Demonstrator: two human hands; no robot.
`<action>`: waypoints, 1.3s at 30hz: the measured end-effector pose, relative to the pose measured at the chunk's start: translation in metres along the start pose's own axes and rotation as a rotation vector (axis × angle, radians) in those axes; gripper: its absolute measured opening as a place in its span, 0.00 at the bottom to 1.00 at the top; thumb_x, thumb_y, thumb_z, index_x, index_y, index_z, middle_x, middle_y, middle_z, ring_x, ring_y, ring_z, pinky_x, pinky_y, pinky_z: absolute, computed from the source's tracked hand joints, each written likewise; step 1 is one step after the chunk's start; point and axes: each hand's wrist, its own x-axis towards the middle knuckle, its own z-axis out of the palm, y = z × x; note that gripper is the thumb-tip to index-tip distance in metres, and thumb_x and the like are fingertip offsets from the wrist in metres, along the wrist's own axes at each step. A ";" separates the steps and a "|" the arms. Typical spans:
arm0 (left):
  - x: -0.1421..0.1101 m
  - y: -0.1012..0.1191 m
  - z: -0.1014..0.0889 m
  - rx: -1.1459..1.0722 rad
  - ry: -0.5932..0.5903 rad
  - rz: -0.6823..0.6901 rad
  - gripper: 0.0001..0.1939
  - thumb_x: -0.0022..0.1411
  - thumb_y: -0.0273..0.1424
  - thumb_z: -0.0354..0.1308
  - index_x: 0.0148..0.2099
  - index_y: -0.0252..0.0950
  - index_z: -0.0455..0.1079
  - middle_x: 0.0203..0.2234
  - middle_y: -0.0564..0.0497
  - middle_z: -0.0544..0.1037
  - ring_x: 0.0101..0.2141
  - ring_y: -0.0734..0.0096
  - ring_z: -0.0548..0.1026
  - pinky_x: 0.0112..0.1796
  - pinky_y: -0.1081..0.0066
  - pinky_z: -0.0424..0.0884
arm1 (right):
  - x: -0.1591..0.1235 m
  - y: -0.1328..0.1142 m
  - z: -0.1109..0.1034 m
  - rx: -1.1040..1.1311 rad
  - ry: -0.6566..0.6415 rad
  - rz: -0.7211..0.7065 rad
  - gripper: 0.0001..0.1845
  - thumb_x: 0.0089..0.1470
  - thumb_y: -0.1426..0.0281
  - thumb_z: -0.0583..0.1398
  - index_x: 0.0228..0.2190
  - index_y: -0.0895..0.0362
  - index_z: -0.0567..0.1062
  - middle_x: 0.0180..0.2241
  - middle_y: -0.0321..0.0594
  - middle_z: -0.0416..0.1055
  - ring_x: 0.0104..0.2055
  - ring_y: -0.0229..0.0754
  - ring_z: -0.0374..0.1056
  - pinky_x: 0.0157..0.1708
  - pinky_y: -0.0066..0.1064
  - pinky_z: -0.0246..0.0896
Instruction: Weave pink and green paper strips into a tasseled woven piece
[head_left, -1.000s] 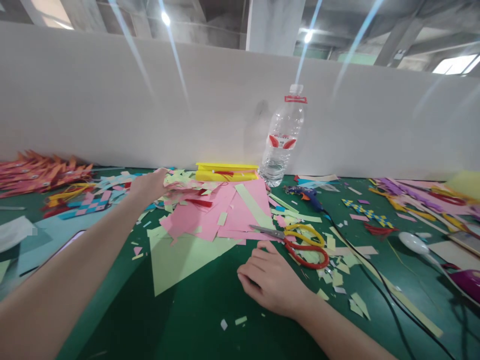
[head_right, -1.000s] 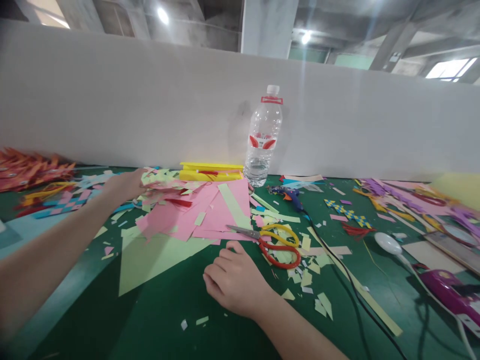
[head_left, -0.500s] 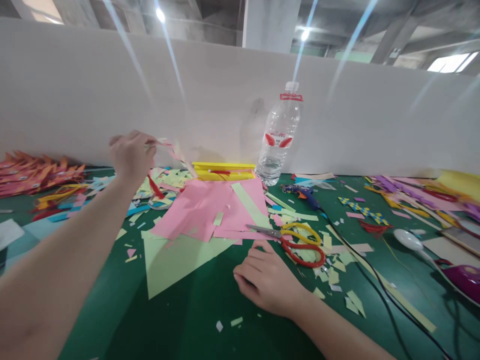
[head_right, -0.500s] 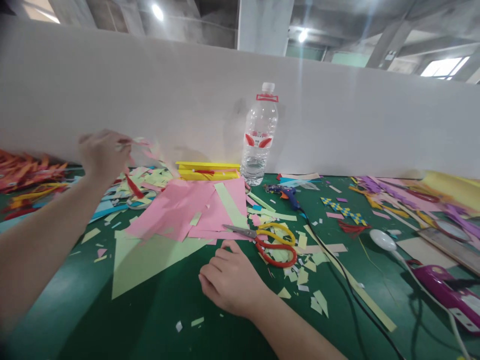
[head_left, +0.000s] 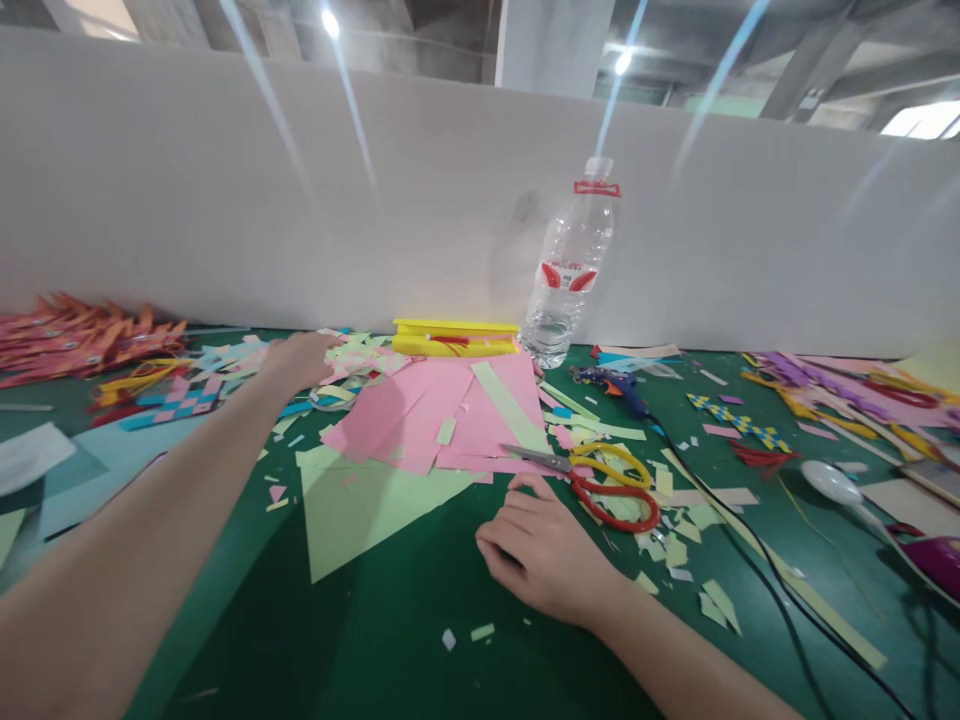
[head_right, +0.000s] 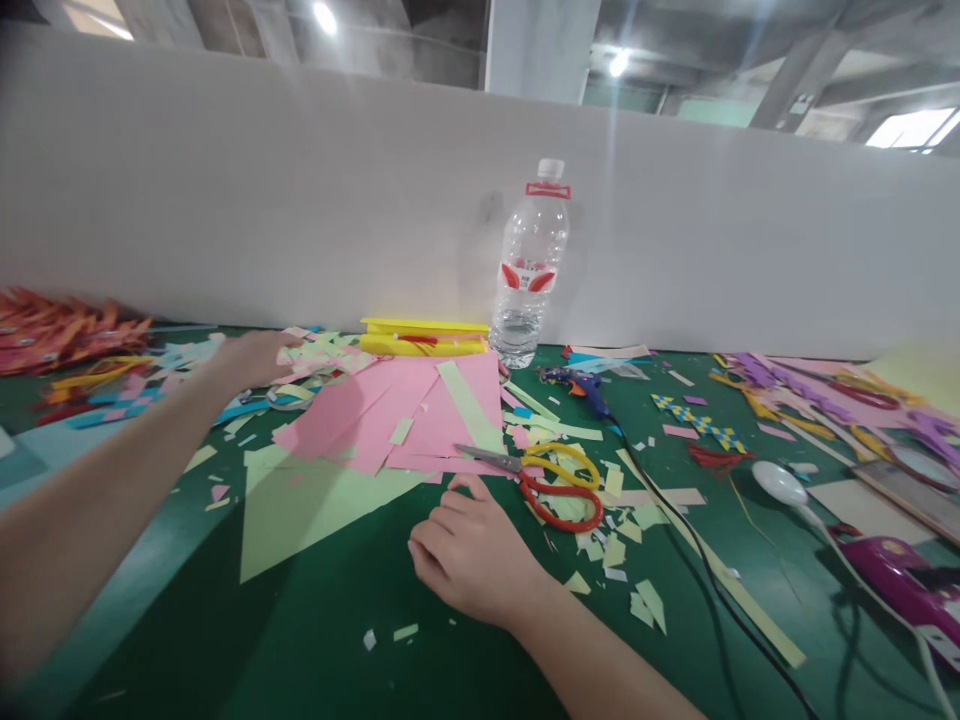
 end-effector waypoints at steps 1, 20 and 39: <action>0.000 0.004 0.003 0.020 -0.029 0.014 0.17 0.66 0.36 0.56 0.54 0.34 0.65 0.49 0.44 0.70 0.45 0.60 0.73 0.44 0.56 0.72 | 0.000 0.000 0.000 0.002 0.002 -0.002 0.14 0.59 0.73 0.53 0.25 0.56 0.73 0.20 0.33 0.69 0.25 0.36 0.59 0.46 0.36 0.54; -0.041 0.073 0.032 0.251 0.024 0.159 0.17 0.66 0.36 0.56 0.54 0.34 0.66 0.50 0.44 0.70 0.47 0.59 0.72 0.46 0.54 0.71 | 0.001 -0.001 -0.002 -0.008 0.019 -0.024 0.13 0.59 0.74 0.53 0.25 0.56 0.73 0.21 0.33 0.70 0.25 0.36 0.60 0.48 0.36 0.55; -0.128 0.108 -0.029 -0.129 0.336 0.073 0.12 0.62 0.32 0.48 0.38 0.38 0.74 0.32 0.48 0.80 0.31 0.64 0.76 0.35 0.68 0.67 | 0.006 -0.033 -0.010 0.328 0.130 0.154 0.13 0.59 0.72 0.54 0.45 0.57 0.71 0.34 0.41 0.77 0.37 0.41 0.72 0.41 0.36 0.66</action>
